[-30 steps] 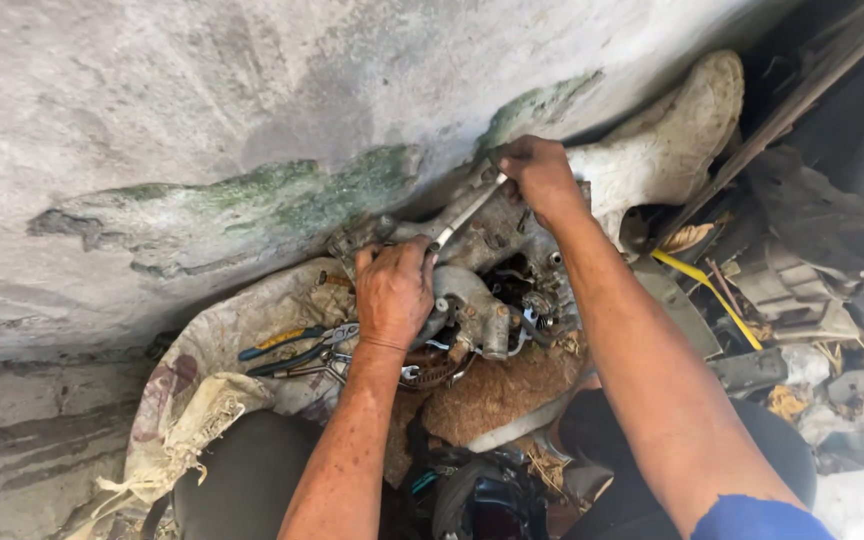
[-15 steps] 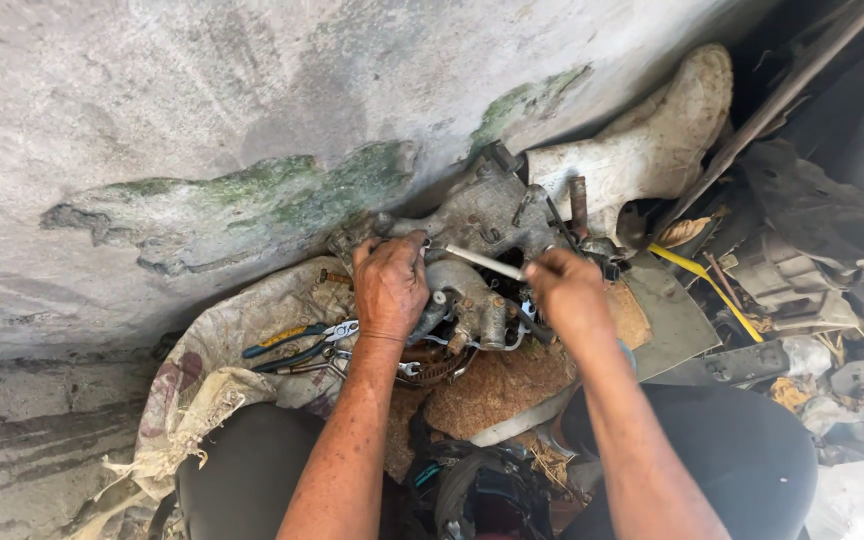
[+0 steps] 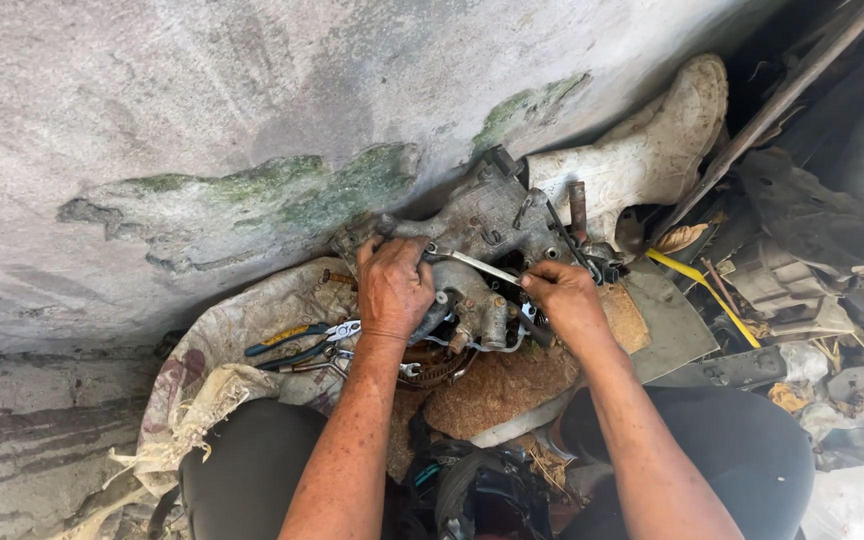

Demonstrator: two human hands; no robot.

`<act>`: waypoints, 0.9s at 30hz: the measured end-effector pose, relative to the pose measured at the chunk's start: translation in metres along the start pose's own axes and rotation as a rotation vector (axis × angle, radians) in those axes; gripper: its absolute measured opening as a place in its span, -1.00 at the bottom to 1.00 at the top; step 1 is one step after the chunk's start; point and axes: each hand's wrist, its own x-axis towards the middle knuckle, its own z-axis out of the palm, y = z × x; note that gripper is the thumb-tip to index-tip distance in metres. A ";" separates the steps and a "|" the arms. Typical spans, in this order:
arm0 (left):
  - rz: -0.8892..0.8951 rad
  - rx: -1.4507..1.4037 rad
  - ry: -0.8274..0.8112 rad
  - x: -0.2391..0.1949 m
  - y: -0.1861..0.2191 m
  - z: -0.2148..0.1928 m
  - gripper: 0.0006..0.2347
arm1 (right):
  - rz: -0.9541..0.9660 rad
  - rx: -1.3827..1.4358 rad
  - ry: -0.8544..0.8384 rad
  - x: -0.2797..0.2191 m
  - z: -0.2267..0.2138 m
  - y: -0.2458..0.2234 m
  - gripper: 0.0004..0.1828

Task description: The person uses a wrench to loosen and remove bolts from a metallic engine part resting on a cloth on the ground. They remove a bolt and a small metal piece, then continue to manipulate the engine part and tools.

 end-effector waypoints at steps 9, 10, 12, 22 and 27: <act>0.011 -0.013 0.010 0.005 0.004 -0.004 -0.87 | -0.099 -0.057 0.161 -0.015 0.008 -0.030 -0.82; 0.005 -0.008 0.009 0.004 0.005 -0.004 -0.87 | -0.098 -0.058 0.154 -0.011 0.006 -0.025 -0.82; 0.008 -0.014 0.009 0.006 0.005 -0.003 -0.90 | -0.162 0.044 0.212 -0.003 0.002 -0.018 -0.83; -0.023 0.002 -0.035 0.007 0.008 -0.010 -0.83 | -0.407 0.206 0.533 0.034 0.033 -0.020 -0.76; -0.049 -0.008 -0.063 0.006 0.005 -0.006 -0.79 | -0.358 0.095 0.649 0.053 0.034 -0.029 -0.75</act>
